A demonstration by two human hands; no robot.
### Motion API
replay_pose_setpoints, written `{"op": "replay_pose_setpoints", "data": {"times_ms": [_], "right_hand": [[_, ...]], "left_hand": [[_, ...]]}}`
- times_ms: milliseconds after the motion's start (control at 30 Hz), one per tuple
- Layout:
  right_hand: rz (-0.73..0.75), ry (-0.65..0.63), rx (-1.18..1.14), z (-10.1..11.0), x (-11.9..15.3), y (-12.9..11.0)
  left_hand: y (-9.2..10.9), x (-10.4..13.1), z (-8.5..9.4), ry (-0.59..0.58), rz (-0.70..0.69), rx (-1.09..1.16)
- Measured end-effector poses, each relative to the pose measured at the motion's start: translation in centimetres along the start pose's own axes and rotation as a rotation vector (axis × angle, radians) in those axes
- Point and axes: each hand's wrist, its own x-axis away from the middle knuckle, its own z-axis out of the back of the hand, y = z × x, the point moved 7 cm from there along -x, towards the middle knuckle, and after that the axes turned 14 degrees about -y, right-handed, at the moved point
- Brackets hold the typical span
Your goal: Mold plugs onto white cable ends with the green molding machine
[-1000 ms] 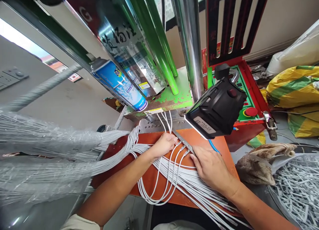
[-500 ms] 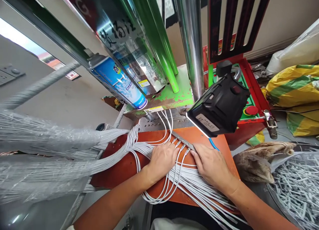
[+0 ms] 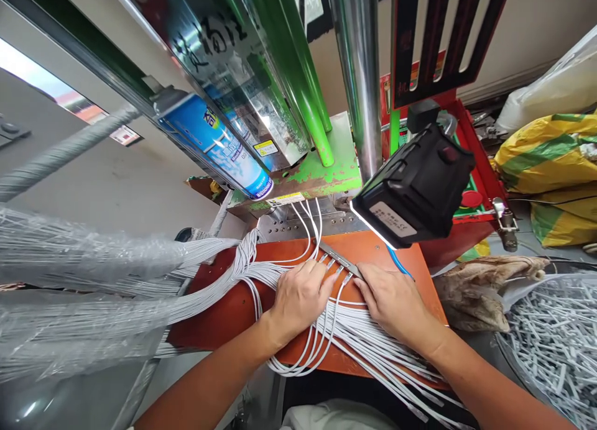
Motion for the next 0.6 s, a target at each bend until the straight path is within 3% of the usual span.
{"op": "replay_pose_setpoints", "data": {"times_ms": [200, 400, 600], "right_hand": [[0.035, 0.014, 0.001, 0.4, 0.0, -0.3], [-0.015, -0.015, 0.038, -0.3, 0.0, 0.2], [-0.005, -0.013, 0.024, -0.2, 0.1, 0.1]], "left_hand": [[0.9, 0.0, -1.7, -0.054, -0.079, 0.011], [1.4, 0.8, -0.7, 0.045, -0.104, 0.010], [2.8, 1.1, -1.8, 0.008, -0.156, 0.096]]}}
